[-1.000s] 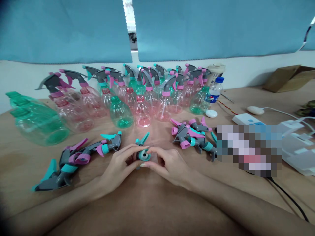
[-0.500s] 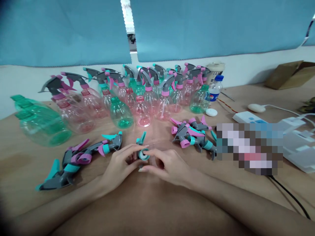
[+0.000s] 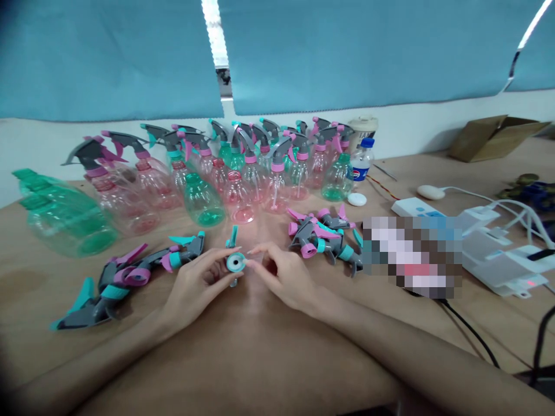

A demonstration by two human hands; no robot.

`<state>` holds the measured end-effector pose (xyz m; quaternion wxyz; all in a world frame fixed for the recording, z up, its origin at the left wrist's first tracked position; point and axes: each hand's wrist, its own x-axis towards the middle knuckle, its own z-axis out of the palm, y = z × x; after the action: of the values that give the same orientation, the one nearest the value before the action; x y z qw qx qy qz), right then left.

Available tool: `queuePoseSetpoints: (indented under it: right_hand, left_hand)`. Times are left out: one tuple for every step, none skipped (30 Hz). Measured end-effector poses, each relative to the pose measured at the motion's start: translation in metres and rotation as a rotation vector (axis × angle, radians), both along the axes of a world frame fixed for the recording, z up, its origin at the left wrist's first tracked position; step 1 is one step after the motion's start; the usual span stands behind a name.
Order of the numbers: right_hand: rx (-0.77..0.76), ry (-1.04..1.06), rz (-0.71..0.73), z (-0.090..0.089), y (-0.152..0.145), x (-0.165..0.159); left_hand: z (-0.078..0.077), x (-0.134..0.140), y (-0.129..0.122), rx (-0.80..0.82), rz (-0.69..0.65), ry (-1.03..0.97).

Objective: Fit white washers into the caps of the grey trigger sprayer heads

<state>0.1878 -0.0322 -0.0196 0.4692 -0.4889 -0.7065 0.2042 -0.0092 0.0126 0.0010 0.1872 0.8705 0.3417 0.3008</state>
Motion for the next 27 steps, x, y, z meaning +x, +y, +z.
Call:
queuePoseSetpoints:
  right_hand:
    - [0.007,0.024,-0.032,-0.001,0.002,0.001]
    - [0.016,0.045,-0.061,-0.001,0.005,0.002]
    - [0.03,0.061,-0.085,-0.001,0.006,0.004]
    - [0.045,0.068,-0.102,-0.001,0.008,0.004]
    - [0.064,0.071,-0.111,-0.001,0.008,0.005]
    - [0.092,0.067,-0.112,-0.001,0.008,0.006]
    - [0.133,0.058,-0.109,0.0,0.007,0.006]
    - [0.184,0.044,-0.096,0.002,0.006,0.005]
    - [0.243,0.023,-0.072,0.003,0.004,0.004]
    - [0.305,-0.002,-0.037,0.005,0.001,0.003]
    - [0.367,-0.03,0.005,0.008,-0.002,0.001]
    - [0.424,-0.063,0.053,0.01,-0.005,-0.002]
    - [0.48,-0.092,0.094,0.011,-0.008,-0.005]
    - [0.533,-0.122,0.124,0.013,-0.01,-0.008]
    - [0.592,-0.151,0.147,0.014,-0.012,-0.011]
    - [0.643,-0.161,0.15,0.014,-0.013,-0.014]
    - [0.684,-0.166,0.154,0.015,-0.014,-0.016]
    - [0.709,-0.17,0.155,0.015,-0.014,-0.018]
    - [0.722,-0.169,0.152,0.014,-0.014,-0.019]
    - [0.727,-0.164,0.145,0.014,-0.013,-0.019]
    - [0.727,-0.158,0.133,0.014,-0.012,-0.018]
    - [0.717,-0.156,0.121,0.014,-0.011,-0.017]
    - [0.699,-0.158,0.11,0.014,-0.01,-0.015]
    - [0.675,-0.165,0.102,0.014,-0.01,-0.014]
    - [0.648,-0.174,0.097,0.014,-0.009,-0.012]
    - [0.627,-0.181,0.095,0.015,-0.009,-0.011]
    - [0.611,-0.184,0.095,0.016,-0.01,-0.01]
  left_hand:
    - [0.001,0.0,0.0,0.003,0.018,0.005]
    - [0.001,0.001,-0.001,0.007,0.033,0.01]
    - [0.002,0.001,-0.001,0.014,0.044,0.013]
    - [0.002,0.002,-0.001,0.023,0.047,0.014]
    - [0.003,0.003,-0.001,0.033,0.046,0.009]
    - [0.003,0.004,0.0,0.041,0.043,-0.003]
    - [0.002,0.006,0.001,0.048,0.039,-0.02]
    - [0.001,0.008,0.003,0.052,0.034,-0.038]
    - [0.0,0.011,0.005,0.056,0.028,-0.054]
    - [-0.001,0.015,0.008,0.06,0.021,-0.068]
    - [-0.002,0.02,0.011,0.064,0.008,-0.079]
    - [-0.003,0.026,0.015,0.075,-0.01,-0.09]
    - [-0.003,0.033,0.019,0.088,-0.027,-0.102]
    - [-0.003,0.042,0.024,0.102,-0.054,-0.112]
    - [-0.002,0.052,0.03,0.135,-0.062,-0.129]
    - [-0.001,0.063,0.035,0.162,-0.069,-0.126]
    - [0.001,0.075,0.041,0.209,-0.101,-0.125]
    - [0.002,0.087,0.046,0.273,-0.148,-0.129]
    - [0.004,0.099,0.05,0.332,-0.205,-0.111]
    - [0.005,0.109,0.054,0.387,-0.267,-0.076]
    - [0.006,0.118,0.056,0.413,-0.331,-0.016]
    - [0.006,0.125,0.058,0.425,-0.388,0.046]
    - [0.006,0.129,0.059,0.427,-0.437,0.104]
    - [0.005,0.131,0.059,0.417,-0.467,0.148]
    - [0.005,0.129,0.058,0.403,-0.481,0.17]
    - [0.005,0.125,0.057,0.385,-0.478,0.169]
    - [0.006,0.119,0.056,0.357,-0.461,0.156]
